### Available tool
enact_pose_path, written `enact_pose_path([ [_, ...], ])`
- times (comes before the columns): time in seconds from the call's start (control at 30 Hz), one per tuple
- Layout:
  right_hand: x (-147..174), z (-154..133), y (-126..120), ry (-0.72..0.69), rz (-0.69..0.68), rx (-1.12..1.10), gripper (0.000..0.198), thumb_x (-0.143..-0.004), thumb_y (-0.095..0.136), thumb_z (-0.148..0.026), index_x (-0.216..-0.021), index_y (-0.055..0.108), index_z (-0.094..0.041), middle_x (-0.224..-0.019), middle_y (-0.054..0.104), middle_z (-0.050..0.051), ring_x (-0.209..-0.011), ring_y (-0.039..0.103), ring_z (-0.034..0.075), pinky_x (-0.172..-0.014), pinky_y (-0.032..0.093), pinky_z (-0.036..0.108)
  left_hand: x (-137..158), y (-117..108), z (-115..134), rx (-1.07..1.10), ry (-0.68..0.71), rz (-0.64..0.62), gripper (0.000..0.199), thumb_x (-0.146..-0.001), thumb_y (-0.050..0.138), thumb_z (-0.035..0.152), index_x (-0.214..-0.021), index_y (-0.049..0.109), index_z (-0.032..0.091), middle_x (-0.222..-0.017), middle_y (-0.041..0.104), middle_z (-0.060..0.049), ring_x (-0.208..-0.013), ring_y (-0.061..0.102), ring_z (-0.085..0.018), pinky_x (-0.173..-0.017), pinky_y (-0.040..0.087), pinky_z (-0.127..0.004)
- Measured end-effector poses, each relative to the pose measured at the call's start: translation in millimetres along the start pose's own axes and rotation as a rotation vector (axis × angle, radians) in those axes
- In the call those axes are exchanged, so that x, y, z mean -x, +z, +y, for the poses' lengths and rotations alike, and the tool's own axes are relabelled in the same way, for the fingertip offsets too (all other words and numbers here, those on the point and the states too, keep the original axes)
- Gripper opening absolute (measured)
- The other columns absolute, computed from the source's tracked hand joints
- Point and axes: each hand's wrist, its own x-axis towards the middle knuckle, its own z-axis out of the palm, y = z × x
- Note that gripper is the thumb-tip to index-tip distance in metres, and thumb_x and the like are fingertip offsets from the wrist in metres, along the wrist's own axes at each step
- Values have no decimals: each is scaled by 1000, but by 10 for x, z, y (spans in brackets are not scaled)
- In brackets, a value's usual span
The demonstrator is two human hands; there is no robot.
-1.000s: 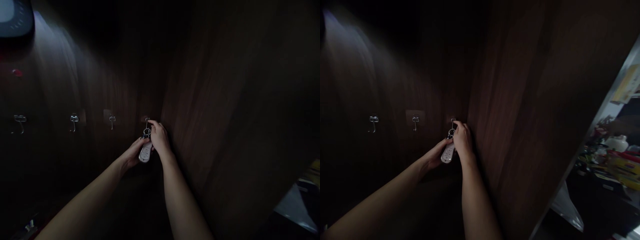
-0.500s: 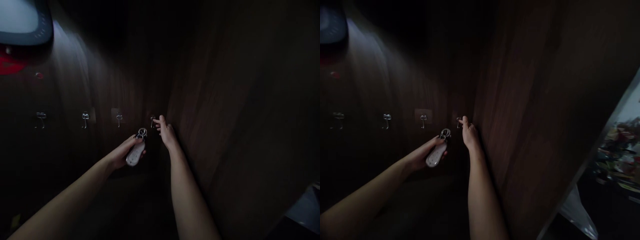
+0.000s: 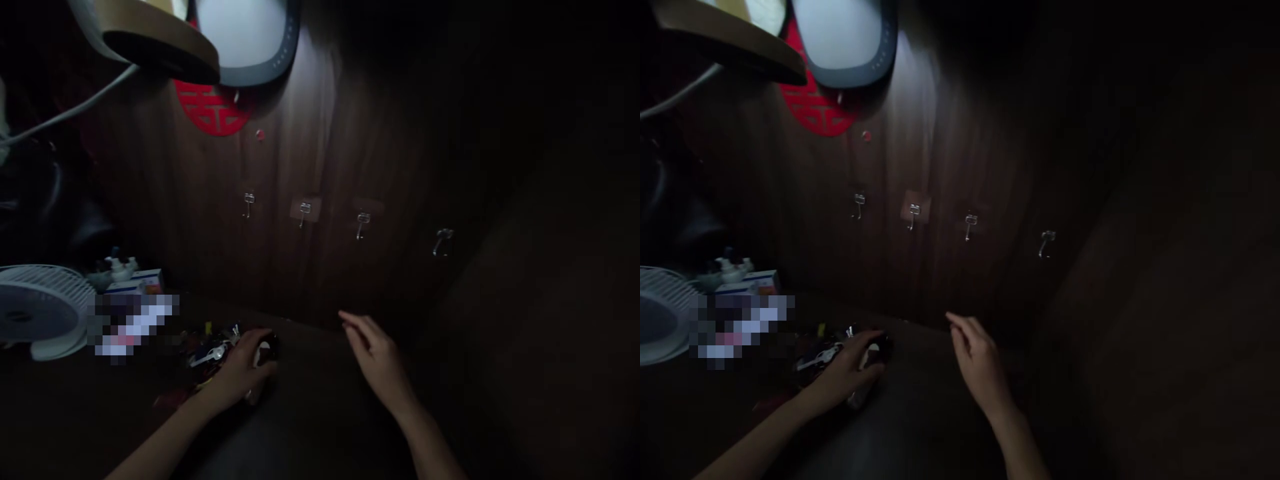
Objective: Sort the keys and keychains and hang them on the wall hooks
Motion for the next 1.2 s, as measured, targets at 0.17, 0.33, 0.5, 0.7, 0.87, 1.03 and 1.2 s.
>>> enact_pose_path([
  [0.17, 300, -261, 563, 53, -432, 26, 30, -88, 44, -20, -109, 63, -30, -106, 63, 4, -101, 58, 21, -89, 46, 35, 125, -499, -100, -61, -2, -22, 28, -78, 58, 32, -103, 66, 26, -124, 62, -5, -114, 56, -25, -94, 45, -37],
  [0.33, 346, -604, 921, 64, -565, 49, 39, -87, 49, -19, -122, 54, -33, -117, 58, 3, -109, 53, 21, -96, 41, 36, 118, -940, -273, -180, -13, 17, 23, -84, 50, 32, -97, 69, 26, -97, 74, -1, -92, 67, -23, -82, 50, -31],
  [0.5, 303, -764, 1312, 32, -484, 143, 43, -89, 49, -29, -132, 43, -35, -133, 49, 4, -121, 44, 25, -98, 37, 44, 139, -909, -530, -377, 311, -177, 40, -80, 57, 24, -120, 58, 28, -126, 61, -7, -117, 53, -27, -101, 37, -46],
  [0.7, 386, -517, 1491, 49, -177, 213, 23, -92, 42, -23, -104, 61, -24, -101, 64, 7, -97, 57, 21, -85, 45, 38, 288, -780, -590, -324, 409, -187, 28, -84, 55, 24, -110, 61, 28, -116, 65, -5, -109, 57, -24, -93, 44, -41],
  [0.87, 364, -411, 1449, 95, -13, 203, 22, -91, 41, -22, -98, 61, -23, -95, 63, 6, -92, 59, 20, -79, 49, 33, 260, -868, -619, -214, 428, -123, 16, -87, 50, 23, -93, 64, 26, -89, 69, -3, -88, 63, -22, -80, 47, -36],
  [1.03, 313, -436, 1480, 96, 8, 236, 22, -90, 40, -21, -94, 61, -24, -90, 63, 4, -88, 60, 19, -77, 49, 31, 236, -889, -690, -141, 422, -55, 14, -87, 49, 24, -87, 63, 26, -84, 70, -3, -82, 64, -21, -77, 47, -33],
  [1.2, 319, -446, 1495, 177, 3, 287, 23, -91, 35, -24, -87, 57, -23, -83, 63, 2, -77, 62, 16, -71, 47, 26, 355, -848, -640, 10, 326, -109, 16, -89, 44, 29, -89, 60, 27, -78, 69, 0, -69, 64, -16, -65, 47, -22],
])
